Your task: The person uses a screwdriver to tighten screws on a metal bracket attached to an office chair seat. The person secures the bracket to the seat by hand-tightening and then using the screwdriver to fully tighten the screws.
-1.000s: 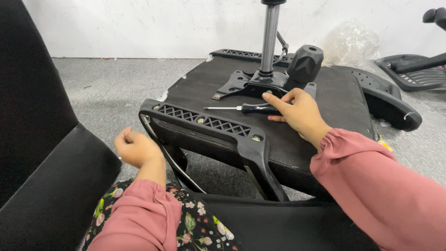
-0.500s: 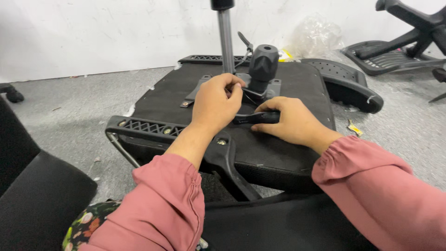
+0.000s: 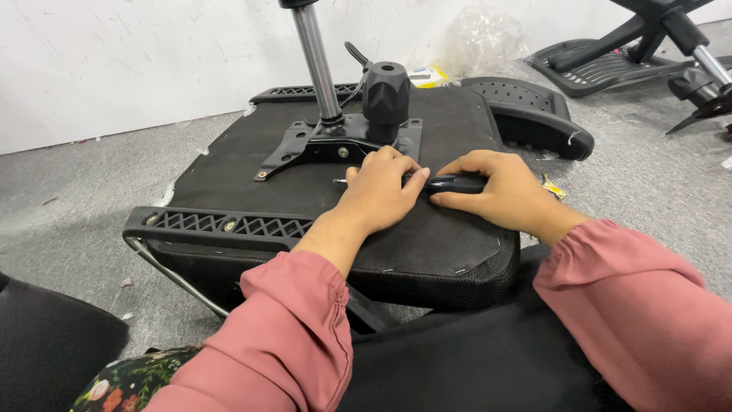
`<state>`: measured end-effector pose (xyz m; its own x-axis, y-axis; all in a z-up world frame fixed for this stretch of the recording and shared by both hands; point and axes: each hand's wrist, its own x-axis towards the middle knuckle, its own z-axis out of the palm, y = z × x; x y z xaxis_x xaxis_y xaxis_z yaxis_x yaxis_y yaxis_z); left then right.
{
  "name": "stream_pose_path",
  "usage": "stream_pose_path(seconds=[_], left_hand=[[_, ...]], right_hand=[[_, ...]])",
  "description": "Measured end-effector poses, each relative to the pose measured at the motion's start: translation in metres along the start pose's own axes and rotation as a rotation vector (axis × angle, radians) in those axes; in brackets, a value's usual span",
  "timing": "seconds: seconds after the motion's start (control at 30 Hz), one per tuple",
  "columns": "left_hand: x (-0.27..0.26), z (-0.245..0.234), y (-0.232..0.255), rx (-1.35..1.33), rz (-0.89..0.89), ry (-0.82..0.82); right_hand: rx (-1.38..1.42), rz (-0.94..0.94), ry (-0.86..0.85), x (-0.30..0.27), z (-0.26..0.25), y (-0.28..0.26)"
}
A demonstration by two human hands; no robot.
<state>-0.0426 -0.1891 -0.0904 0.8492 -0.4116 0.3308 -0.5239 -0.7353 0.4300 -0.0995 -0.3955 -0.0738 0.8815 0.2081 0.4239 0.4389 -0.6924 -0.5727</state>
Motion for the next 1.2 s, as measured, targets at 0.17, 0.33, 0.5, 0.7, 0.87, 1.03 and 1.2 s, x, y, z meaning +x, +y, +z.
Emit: stream_pose_path(seconds=[0.17, 0.33, 0.5, 0.7, 0.87, 1.03, 1.2], left_hand=[[0.004, 0.002, -0.003, 0.076, 0.020, 0.231], [0.018, 0.006, -0.006, 0.028, -0.107, 0.288], [0.024, 0.003, -0.009, 0.044, -0.313, 0.153], [0.032, -0.007, -0.016, 0.071, -0.274, 0.103], [0.028, -0.004, -0.030, -0.004, -0.170, 0.225], [0.034, -0.005, -0.031, -0.078, -0.240, 0.310], [0.035, -0.008, -0.026, -0.109, -0.307, 0.319]], right_hand=[[-0.018, 0.103, 0.145, -0.016, -0.018, 0.024], [0.079, 0.587, 0.243, -0.043, -0.046, 0.095], [0.887, 0.954, 0.413, -0.082, -0.053, 0.191], [0.659, 1.226, 0.313, -0.124, -0.024, 0.299], [-0.235, 0.884, -0.145, -0.131, -0.004, 0.369], [-0.435, 0.716, -0.171, -0.123, 0.016, 0.387], [0.057, 1.203, 0.154, -0.100, 0.019, 0.358]])
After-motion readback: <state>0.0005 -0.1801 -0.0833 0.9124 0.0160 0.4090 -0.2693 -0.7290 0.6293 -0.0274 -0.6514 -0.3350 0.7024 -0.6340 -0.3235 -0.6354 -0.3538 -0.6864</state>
